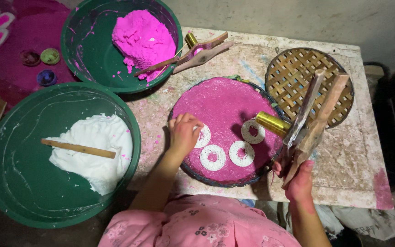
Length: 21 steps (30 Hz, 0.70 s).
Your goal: The person uses a wooden press to scoop white dough and form white rings on a pink base. They then scoop pink dough and press it into the centers of the white rings to create two-toned decorative cakes.
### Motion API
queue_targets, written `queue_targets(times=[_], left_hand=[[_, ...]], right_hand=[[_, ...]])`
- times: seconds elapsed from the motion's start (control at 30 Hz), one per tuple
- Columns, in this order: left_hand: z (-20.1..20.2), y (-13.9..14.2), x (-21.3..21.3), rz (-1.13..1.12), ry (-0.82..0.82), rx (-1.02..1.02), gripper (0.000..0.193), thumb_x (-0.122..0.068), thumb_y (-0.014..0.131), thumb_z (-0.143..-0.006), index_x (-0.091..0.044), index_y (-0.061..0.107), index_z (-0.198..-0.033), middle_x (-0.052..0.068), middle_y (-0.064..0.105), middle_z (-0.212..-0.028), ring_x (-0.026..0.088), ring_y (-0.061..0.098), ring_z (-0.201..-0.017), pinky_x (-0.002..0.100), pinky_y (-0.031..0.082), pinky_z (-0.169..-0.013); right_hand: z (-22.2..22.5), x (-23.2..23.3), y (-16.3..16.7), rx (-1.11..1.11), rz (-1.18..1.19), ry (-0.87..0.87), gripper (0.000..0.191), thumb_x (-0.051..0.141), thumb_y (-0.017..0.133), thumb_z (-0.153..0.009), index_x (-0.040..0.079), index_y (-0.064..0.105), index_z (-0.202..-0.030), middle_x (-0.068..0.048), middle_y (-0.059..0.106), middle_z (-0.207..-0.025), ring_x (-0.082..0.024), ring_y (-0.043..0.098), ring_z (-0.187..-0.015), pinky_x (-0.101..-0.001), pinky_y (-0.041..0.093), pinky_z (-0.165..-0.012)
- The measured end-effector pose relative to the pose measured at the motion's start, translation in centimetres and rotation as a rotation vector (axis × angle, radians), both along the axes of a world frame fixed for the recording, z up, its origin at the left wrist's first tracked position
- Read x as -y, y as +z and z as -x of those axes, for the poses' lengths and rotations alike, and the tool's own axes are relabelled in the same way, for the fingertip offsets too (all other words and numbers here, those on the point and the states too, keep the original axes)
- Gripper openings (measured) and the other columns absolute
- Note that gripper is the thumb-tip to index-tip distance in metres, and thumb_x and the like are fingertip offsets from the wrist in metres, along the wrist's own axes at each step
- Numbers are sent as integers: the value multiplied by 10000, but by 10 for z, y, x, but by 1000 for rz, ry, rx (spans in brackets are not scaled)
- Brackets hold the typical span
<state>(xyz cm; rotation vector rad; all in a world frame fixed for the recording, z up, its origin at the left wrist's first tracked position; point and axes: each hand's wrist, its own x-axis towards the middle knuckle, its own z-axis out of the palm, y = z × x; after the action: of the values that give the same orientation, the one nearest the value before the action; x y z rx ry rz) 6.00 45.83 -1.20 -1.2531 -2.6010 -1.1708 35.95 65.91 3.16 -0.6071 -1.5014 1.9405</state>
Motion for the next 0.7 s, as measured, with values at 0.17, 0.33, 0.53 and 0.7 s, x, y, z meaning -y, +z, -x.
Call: queue_targets(times=[0.17,0.33,0.53,0.7], left_hand=[[0,15,27,72,-90,151,758,-254,886,-723,-203,541,-1396,83,569,-1374,319,444,-1324,597,263,-1067],[-5,13,32,173,-137,145,1183,-377,930,-650,-153,245,-1588,144,477,-1493,370,388,-1403,628,253,-1127],[11,13,29,204,-145,227,1194,-374,931,-639,-133,239,-1582,151,430,-1564,370,366,-1431,605,256,-1134],[42,72,-10,246,-78,161,1311,-471,954,-596,-116,170,-1585,195,329,-1594,413,260,-1452,597,159,-1171]], right_hand=[[-5,-1,-2,44,-52,-20,919,876,389,-926,3,491,-1195,-89,516,-835,-187,497,-724,-332,412,-645],[2,2,-5,47,32,-47,899,866,392,-906,44,490,-1256,-67,500,-857,-188,489,-716,-335,407,-631],[3,2,-9,17,107,-42,855,850,410,-892,89,461,-1279,-38,480,-892,-193,471,-739,-356,406,-646],[11,7,-1,-206,247,267,838,834,398,-995,27,498,-1198,-81,506,-836,-188,474,-733,-358,417,-669]])
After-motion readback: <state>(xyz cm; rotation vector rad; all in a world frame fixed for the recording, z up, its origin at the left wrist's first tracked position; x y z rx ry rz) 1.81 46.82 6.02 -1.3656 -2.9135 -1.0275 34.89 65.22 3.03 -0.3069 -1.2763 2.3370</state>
